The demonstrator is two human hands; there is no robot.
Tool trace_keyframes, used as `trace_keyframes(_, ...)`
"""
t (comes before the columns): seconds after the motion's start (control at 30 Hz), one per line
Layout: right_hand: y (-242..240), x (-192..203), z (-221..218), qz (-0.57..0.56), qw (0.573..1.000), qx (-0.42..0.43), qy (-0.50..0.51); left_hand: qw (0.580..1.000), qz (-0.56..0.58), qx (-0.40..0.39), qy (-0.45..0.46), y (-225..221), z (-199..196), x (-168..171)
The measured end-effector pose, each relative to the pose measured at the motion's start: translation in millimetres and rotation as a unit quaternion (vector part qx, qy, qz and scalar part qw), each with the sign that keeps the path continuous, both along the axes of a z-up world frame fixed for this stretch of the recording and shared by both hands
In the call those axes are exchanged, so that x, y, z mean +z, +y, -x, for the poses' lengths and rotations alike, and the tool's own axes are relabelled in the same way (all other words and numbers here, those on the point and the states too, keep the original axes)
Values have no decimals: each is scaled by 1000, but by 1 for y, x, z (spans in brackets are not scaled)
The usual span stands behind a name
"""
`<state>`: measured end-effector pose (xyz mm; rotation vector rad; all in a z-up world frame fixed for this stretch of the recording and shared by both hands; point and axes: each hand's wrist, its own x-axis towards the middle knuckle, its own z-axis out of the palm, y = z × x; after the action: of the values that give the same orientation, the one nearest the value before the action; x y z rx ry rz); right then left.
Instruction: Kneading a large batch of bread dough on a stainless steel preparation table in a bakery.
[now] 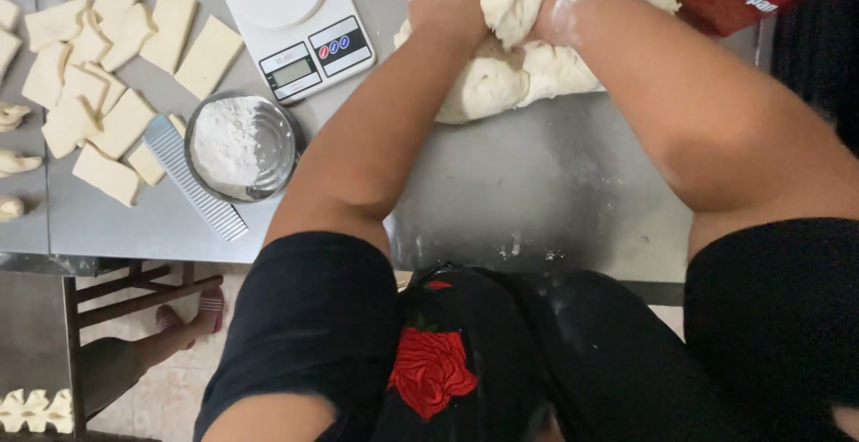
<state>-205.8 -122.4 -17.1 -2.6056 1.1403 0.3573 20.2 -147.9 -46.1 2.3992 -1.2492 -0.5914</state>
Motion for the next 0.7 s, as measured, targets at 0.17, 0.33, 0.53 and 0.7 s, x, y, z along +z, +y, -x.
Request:
trace_keyframes(0.17, -5, 2, 5, 10, 999, 25, -39, 998, 17, 55, -25, -8, -16, -42)
trace_keyframes(0.33, -9, 6, 17, 52, 994, 9, -99, 984, 144, -77, -68, 92, 21, -13)
trace_keyframes(0.53, 22, -83, 125, 228, 921, 152, -279, 921, 216, -312, -91, 270, 83, 12)
trace_keyframes(0.7, -10, -72, 195, 201, 847, 35, -490, 862, 356, -304, -196, 251, 41, 9)
